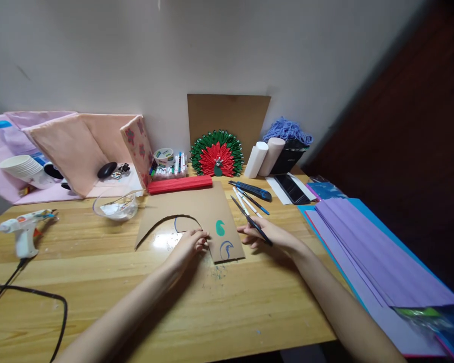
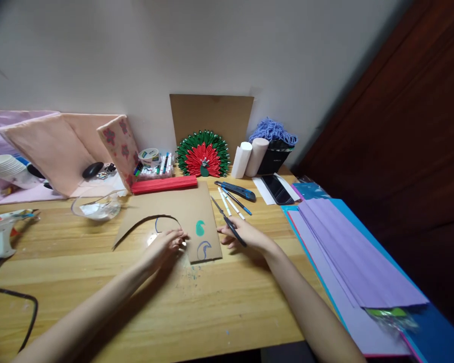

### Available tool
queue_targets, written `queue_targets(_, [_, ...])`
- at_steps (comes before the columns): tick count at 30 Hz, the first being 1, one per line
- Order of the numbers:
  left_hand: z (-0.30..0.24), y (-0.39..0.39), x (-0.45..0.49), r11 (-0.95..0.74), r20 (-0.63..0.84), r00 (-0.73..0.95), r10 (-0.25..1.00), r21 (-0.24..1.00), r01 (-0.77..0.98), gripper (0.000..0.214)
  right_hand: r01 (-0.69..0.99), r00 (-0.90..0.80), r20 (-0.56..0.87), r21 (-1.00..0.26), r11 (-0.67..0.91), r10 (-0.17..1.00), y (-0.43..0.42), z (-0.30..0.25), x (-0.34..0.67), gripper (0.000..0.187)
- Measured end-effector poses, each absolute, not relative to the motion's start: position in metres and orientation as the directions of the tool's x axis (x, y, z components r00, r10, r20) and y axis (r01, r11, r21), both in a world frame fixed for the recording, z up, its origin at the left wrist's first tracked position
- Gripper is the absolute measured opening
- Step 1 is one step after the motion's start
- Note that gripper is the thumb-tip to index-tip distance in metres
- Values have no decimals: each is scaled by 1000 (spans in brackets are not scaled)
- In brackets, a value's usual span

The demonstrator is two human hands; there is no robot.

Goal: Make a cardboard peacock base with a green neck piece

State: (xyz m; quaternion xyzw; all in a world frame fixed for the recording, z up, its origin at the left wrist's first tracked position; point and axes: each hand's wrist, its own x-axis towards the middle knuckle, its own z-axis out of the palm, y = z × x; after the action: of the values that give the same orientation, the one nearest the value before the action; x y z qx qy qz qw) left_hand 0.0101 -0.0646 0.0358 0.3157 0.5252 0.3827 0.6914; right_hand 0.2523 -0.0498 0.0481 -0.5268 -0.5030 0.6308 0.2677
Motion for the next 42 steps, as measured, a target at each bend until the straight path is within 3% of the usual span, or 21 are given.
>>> queue_targets(5, [38, -64, 27, 425, -418, 149, 896, 905, -19, 30, 245, -283, -357, -924, -292, 890, -52, 39, 243, 36])
queue_targets(8, [43, -68, 38, 376, -352, 211, 912, 923, -86, 30, 276, -324, -317, -933, -231, 892, -54, 45, 240, 35])
queue_targets(12, [58, -79, 42, 351, -283, 263, 922, 899, -263, 35, 172, -322, -253, -963, -206, 912, -52, 52, 248, 37])
queue_targets(19, [91, -106, 22, 328, -235, 373, 897, 921, -209, 34, -116, -197, -146, -978, -171, 969, -42, 47, 278, 44])
queue_targets(25, [104, -98, 7, 190, -73, 488, 870, 962, -194, 35, -141, -319, -83, -981, -135, 944, -44, 40, 285, 49])
queue_targets(28, [112, -83, -3, 165, -64, 521, 851, 975, -150, 35, -130, -436, -47, -985, -115, 898, -47, 39, 287, 62])
queue_targets(37, [135, -58, 2, 18, 36, 303, 952, 985, -171, 39, -125, -636, 10, -988, -90, 772, -54, 37, 272, 73])
queue_targets(39, [136, -55, 10, -6, 53, 254, 966, 983, -182, 36, -162, -583, 29, -984, -81, 812, -56, 32, 261, 69])
queue_targets(42, [134, -53, 25, -46, 81, 182, 980, 981, -188, 32, -255, -371, 47, -965, -53, 927, -60, 31, 241, 55])
